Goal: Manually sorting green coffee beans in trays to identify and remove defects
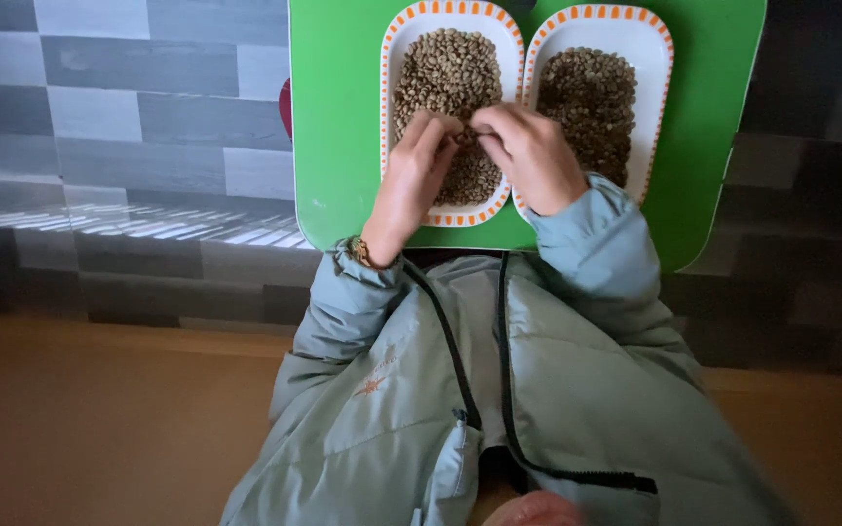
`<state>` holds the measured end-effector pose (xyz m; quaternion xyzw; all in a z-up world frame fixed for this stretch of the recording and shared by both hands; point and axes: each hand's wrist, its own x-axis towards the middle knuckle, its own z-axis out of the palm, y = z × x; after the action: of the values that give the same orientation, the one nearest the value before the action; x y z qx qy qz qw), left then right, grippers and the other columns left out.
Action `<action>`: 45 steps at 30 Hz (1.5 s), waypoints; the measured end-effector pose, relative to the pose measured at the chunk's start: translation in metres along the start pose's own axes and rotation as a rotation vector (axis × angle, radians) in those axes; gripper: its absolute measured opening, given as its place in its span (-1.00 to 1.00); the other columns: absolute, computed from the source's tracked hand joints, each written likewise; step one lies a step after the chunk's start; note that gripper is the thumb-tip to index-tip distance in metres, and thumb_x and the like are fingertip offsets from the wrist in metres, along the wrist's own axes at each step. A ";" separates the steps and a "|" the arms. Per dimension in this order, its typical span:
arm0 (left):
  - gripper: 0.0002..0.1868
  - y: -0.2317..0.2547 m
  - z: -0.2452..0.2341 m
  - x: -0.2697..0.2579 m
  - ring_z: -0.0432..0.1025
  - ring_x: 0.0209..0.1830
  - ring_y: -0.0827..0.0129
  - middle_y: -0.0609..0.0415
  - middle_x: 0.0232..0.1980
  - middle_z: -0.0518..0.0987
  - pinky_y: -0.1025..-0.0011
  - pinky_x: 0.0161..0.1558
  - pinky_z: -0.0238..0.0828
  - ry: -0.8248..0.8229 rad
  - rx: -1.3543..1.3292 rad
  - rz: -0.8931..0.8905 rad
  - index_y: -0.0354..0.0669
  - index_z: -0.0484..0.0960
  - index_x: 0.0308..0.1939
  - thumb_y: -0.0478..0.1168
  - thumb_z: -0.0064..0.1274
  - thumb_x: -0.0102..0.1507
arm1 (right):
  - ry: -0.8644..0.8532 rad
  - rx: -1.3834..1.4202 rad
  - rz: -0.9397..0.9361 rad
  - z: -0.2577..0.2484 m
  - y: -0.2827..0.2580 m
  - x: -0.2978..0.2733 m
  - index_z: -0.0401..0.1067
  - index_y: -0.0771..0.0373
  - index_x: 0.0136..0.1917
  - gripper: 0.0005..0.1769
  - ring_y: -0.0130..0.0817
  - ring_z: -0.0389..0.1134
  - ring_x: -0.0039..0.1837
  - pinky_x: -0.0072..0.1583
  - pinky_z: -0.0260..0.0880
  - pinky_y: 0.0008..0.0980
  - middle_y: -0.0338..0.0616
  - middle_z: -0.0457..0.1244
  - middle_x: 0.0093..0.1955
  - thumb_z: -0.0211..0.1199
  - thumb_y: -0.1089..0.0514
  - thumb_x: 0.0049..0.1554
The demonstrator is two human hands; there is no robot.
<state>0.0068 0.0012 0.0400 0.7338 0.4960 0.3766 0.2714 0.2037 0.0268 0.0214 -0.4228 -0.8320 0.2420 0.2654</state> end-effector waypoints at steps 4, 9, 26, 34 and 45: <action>-0.80 0.011 0.008 0.005 0.58 -0.05 -0.11 -0.05 -0.07 0.49 0.11 -0.02 0.61 -0.088 -0.120 0.033 -0.21 0.51 0.02 -0.49 0.00 0.35 | 0.104 -0.050 0.028 -0.028 0.004 -0.025 0.50 0.22 0.14 -0.68 0.06 0.47 0.05 0.06 0.54 -0.05 -0.02 0.38 -0.04 0.31 0.49 0.17; -0.78 0.030 0.017 0.011 0.58 -0.01 -0.08 0.00 -0.02 0.48 0.13 0.04 0.57 -0.202 -0.148 0.060 -0.09 0.47 0.09 -0.42 -0.20 0.44 | 0.242 -0.099 0.144 -0.055 0.016 -0.061 0.53 0.25 0.16 -0.72 0.09 0.46 0.10 0.09 0.51 -0.06 0.04 0.39 0.03 0.25 0.50 0.26; -0.71 0.028 0.071 0.015 0.46 0.13 -0.11 -0.20 0.05 0.47 0.12 0.17 0.45 -0.283 0.095 0.282 -0.30 0.47 0.18 -0.40 -0.06 0.36 | 0.402 -0.138 0.165 -0.055 0.032 -0.092 0.53 0.26 0.10 -0.91 0.03 0.43 0.02 0.13 0.43 -0.04 -0.05 0.38 -0.06 0.30 0.36 0.33; -0.59 -0.055 0.042 -0.014 0.60 -0.25 0.27 0.23 -0.30 0.53 0.28 -0.24 0.54 -0.199 0.698 0.031 0.14 0.50 0.07 0.08 0.25 0.24 | 0.369 -0.085 0.131 -0.037 0.030 -0.081 0.53 0.22 0.08 -0.93 -0.11 0.45 0.02 0.16 0.40 -0.12 -0.14 0.40 -0.07 0.28 0.33 0.35; -0.25 -0.059 0.055 0.023 0.32 0.15 -0.01 -0.19 0.21 0.31 0.14 0.07 0.44 -0.173 0.596 0.025 -0.08 0.36 0.34 -0.18 0.35 0.11 | 0.321 -0.131 0.129 -0.043 0.006 -0.068 0.51 0.43 0.04 -0.82 -0.17 0.41 -0.09 0.05 0.39 -0.21 -0.01 0.42 -0.07 0.38 0.48 0.15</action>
<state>0.0263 0.0426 -0.0307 0.8165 0.5505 0.1543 0.0809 0.2688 -0.0189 0.0330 -0.5247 -0.7643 0.1333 0.3505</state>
